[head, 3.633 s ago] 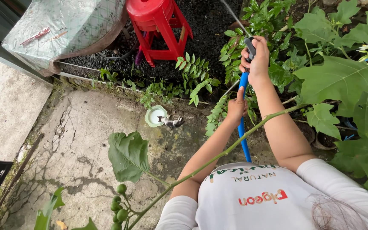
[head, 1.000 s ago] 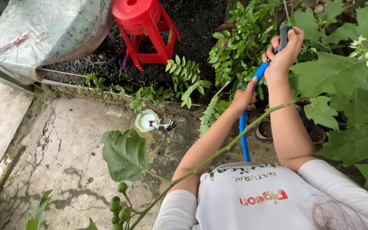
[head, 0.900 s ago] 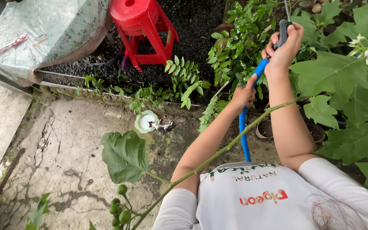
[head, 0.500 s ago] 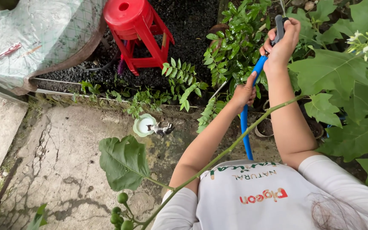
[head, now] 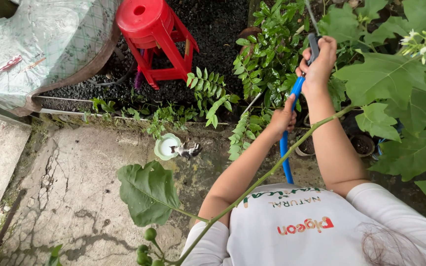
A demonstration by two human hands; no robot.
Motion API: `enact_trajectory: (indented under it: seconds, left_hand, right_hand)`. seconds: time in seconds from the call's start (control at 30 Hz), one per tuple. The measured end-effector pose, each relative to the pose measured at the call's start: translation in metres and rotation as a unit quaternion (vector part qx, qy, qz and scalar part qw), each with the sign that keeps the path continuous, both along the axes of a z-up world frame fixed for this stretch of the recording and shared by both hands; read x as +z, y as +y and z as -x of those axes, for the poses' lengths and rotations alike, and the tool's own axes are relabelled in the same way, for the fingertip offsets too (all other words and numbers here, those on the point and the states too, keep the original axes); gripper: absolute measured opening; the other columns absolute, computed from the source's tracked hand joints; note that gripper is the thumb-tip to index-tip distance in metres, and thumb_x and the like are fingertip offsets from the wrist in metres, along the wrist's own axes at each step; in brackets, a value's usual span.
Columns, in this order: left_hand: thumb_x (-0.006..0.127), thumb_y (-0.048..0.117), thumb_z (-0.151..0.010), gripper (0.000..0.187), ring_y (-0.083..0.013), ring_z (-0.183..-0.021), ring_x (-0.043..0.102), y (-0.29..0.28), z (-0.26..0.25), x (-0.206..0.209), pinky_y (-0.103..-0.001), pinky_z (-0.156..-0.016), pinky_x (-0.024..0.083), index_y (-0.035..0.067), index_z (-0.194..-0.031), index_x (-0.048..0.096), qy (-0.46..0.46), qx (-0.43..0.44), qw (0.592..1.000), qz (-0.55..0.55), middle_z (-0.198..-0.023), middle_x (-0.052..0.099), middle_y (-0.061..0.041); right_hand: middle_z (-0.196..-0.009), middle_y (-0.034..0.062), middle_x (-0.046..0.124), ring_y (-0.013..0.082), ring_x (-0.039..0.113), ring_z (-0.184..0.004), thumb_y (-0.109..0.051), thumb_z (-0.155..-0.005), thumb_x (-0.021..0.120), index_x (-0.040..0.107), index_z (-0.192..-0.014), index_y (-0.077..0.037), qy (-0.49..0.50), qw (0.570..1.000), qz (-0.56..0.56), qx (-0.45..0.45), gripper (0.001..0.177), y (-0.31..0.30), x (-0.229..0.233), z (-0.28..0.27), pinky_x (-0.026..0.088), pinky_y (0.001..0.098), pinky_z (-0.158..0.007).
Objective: Watering various potted and garden plants using a garden hose
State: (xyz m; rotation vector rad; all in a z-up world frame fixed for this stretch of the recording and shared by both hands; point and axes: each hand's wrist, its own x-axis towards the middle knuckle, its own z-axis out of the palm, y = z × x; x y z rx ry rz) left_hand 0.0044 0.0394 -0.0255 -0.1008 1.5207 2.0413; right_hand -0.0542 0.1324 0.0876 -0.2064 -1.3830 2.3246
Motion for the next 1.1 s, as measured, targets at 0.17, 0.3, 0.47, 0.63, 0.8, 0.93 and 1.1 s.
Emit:
enact_trajectory:
  seconds: [0.17,0.3,0.47,0.63,0.8,0.93,1.1]
  left_hand:
    - [0.060,0.080,-0.090,0.076,-0.0147,-0.050,0.050,0.013,-0.021,-0.071,-0.028,-0.043,0.041,0.009,-0.065,0.051,0.000,0.095,0.993,0.065,-0.059,0.047,-0.004]
    - [0.039,0.096,-0.087,0.099,-0.0367,-0.101,0.070,0.025,-0.052,-0.147,-0.048,-0.092,0.053,0.005,-0.077,0.075,0.013,0.026,0.970,0.242,-0.093,0.072,-0.025]
    - [0.068,0.075,-0.091,0.074,-0.0164,-0.051,0.058,0.020,-0.094,-0.191,-0.030,-0.044,0.050,0.006,-0.067,0.057,-0.094,0.098,0.989,0.062,-0.061,0.053,-0.008]
    - [0.067,0.078,-0.087,0.076,-0.0153,-0.047,0.054,0.003,-0.120,-0.184,-0.029,-0.041,0.046,0.008,-0.061,0.053,-0.113,0.076,0.986,0.099,-0.056,0.049,-0.005]
    - [0.035,0.087,-0.092,0.083,-0.0119,-0.044,0.039,0.001,-0.151,-0.198,-0.021,-0.042,0.033,0.012,-0.056,0.038,-0.111,-0.019,0.989,0.094,-0.052,0.029,0.000]
    - [0.039,0.090,-0.093,0.088,-0.0216,-0.051,0.055,-0.008,-0.170,-0.188,-0.032,-0.056,0.048,0.010,-0.059,0.052,-0.087,-0.035,0.986,0.141,-0.052,0.046,-0.007]
    - [0.035,0.093,-0.094,0.092,-0.0240,-0.053,0.061,0.000,-0.197,-0.213,-0.037,-0.062,0.054,0.011,-0.058,0.058,-0.084,-0.081,0.978,0.172,-0.053,0.054,-0.008]
  right_hand:
    - [-0.068,-0.0073,0.043,0.0075,0.033,-0.040,-0.033,-0.109,0.041,0.044,-0.110,-0.028,-0.026,0.999,0.009,-0.038,0.006,0.008,-0.061,-0.004,0.032,0.0250,-0.033]
    - [-0.063,-0.0052,0.042,0.0073,0.029,-0.037,-0.041,-0.098,0.044,0.046,-0.095,-0.025,-0.169,0.985,0.017,0.001,0.016,-0.002,-0.096,-0.024,0.030,0.0264,-0.031]
    - [-0.066,-0.0024,0.044,0.0113,0.030,-0.040,-0.038,-0.095,0.047,0.042,-0.094,-0.029,-0.249,0.964,0.073,-0.049,0.010,0.015,-0.174,-0.040,0.029,0.0306,-0.033]
    - [-0.066,-0.0020,0.043,0.0108,0.031,-0.040,-0.042,-0.098,0.052,0.045,-0.097,-0.030,-0.230,0.970,0.070,-0.038,0.014,0.004,-0.175,-0.068,0.030,0.0297,-0.032]
    - [-0.065,-0.0072,0.041,0.0062,0.026,-0.038,-0.042,-0.098,0.050,0.044,-0.096,-0.029,-0.267,0.959,0.037,0.090,0.015,-0.016,-0.156,-0.097,0.026,0.0268,-0.030]
    - [-0.064,-0.0025,0.051,0.0107,0.041,-0.039,-0.041,-0.096,0.051,0.049,-0.095,-0.030,-0.287,0.958,0.010,-0.009,0.010,-0.011,-0.185,-0.109,0.041,0.0292,-0.033]
    - [-0.062,-0.0019,0.044,0.0094,0.031,-0.036,-0.036,-0.101,0.042,0.048,-0.101,-0.029,-0.312,0.949,0.001,0.045,0.009,-0.002,-0.188,-0.139,0.032,0.0301,-0.028]
